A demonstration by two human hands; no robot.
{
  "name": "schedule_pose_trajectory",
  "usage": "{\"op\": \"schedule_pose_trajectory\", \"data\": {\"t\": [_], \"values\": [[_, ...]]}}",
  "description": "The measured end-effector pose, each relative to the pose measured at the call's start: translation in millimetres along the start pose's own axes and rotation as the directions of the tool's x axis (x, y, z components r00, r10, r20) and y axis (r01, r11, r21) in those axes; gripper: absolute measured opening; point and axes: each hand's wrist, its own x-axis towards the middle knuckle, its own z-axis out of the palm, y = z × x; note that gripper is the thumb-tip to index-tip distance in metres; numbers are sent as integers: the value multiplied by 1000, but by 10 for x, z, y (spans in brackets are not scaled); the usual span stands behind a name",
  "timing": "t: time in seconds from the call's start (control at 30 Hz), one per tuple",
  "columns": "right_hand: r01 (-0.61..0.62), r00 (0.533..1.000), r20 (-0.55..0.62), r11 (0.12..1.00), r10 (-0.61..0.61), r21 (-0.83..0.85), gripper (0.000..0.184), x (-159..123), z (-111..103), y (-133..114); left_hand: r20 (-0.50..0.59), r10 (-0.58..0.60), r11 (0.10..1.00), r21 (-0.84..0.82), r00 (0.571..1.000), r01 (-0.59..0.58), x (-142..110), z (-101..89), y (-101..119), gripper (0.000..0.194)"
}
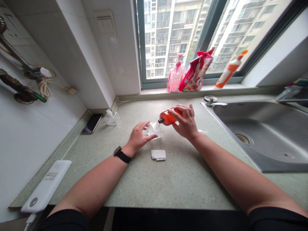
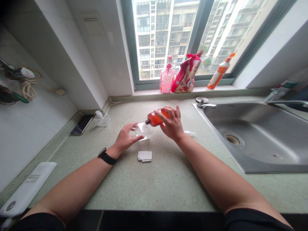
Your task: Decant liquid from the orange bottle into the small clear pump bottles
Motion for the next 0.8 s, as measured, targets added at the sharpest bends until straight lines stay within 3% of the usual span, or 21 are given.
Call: {"op": "schedule_pose_trajectory", "data": {"t": [0.23,0.8], "values": [[-18,1000,13,1000,18,6,93,1,4,1,-5,10,1000,-9,1000,-10,3,3,5,72],[-8,1000,8,1000,8,-5,86,3,-1,-1,-7,7,1000,-3,1000,-7,3,12,-13,74]]}}
